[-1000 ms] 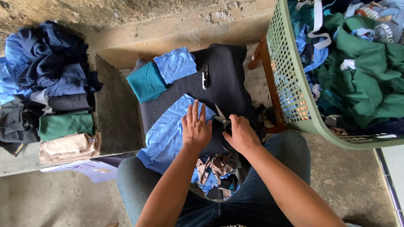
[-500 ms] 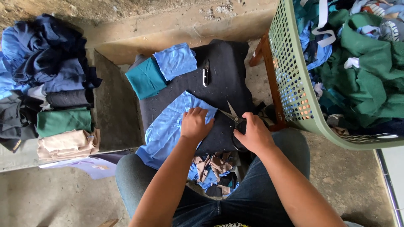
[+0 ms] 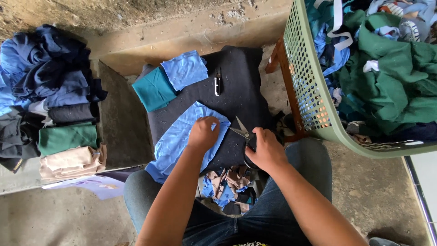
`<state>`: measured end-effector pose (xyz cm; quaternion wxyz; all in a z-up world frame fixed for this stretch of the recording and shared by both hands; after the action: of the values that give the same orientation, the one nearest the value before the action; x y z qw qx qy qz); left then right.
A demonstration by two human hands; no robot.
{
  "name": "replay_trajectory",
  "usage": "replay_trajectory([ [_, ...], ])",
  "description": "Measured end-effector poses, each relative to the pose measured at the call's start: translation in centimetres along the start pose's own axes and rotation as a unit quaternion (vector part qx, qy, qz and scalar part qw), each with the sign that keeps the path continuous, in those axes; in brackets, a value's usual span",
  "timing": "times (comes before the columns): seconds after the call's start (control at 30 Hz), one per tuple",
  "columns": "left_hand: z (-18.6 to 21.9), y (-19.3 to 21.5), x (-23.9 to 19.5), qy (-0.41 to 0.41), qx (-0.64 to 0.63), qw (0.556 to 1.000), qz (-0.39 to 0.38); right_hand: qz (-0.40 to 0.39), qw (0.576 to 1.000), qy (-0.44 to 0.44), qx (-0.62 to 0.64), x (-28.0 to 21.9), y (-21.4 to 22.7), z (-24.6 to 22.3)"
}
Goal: The person sits on the floor and uses scissors to cut a piece of light blue fabric into smaller pieces. They fold the fabric, cut it, and then fold the resulting pieces before placing them aside.
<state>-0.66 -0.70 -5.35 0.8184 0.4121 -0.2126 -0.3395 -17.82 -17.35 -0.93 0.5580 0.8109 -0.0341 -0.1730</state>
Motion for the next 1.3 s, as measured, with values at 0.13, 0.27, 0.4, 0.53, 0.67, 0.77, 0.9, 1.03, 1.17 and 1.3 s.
replay_trajectory([
  [0.13, 1.0, 1.3, -0.4, 0.007, -0.043, 0.999, -0.029, 0.002, 1.000, 0.000, -0.018, 0.6, -1.4, 0.4],
  [0.27, 0.5, 1.3, -1.7, 0.002, -0.044, 0.995, -0.089, -0.010, 1.000, -0.013, -0.021, 0.5, -0.1, 0.3],
  [0.4, 0.8, 0.6, -2.4, 0.006, 0.012, 0.994, -0.108, -0.017, 0.996, -0.038, -0.073, 0.5, 0.7, 0.7],
  [0.53, 0.7, -0.3, -1.8, 0.016, 0.054, 0.994, -0.090, -0.019, 0.998, -0.039, -0.052, 0.5, 0.7, 0.9],
  [0.67, -0.1, -1.7, -1.3, 0.040, 0.105, 0.992, -0.052, -0.016, 0.998, -0.016, -0.057, 0.5, 0.4, 0.5],
  [0.77, 0.6, -1.5, -1.4, 0.038, 0.120, 0.992, -0.030, -0.009, 0.998, -0.009, -0.056, 1.0, -0.5, 0.4],
  [0.9, 0.3, -2.3, -1.5, 0.035, 0.153, 0.988, 0.009, 0.014, 0.998, 0.006, -0.066, 1.9, -1.8, 0.6],
  [1.03, 0.0, -3.9, -1.2, 0.033, 0.175, 0.982, 0.061, 0.021, 0.998, 0.019, -0.058, 2.4, -2.2, 0.4],
  [1.17, -0.2, -3.9, -1.1, 0.014, 0.214, 0.970, 0.116, 0.042, 0.997, 0.045, -0.055, 2.7, -2.6, 0.0],
  [1.3, 0.6, -2.8, -1.2, 0.004, 0.193, 0.973, 0.125, 0.050, 0.995, 0.063, -0.065, 3.4, -2.3, -1.3],
])
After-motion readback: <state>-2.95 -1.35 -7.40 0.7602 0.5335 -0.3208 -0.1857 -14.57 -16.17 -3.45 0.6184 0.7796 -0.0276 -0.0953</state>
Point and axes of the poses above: each hand's wrist, its own x-axis towards the middle knuckle, its own y-axis out of the back of the hand, z = x × y, the point moved 3 cm from there along x, towards the middle knuckle, and after that the axes turned 11 degrees about -z, right-handed, at the moved point
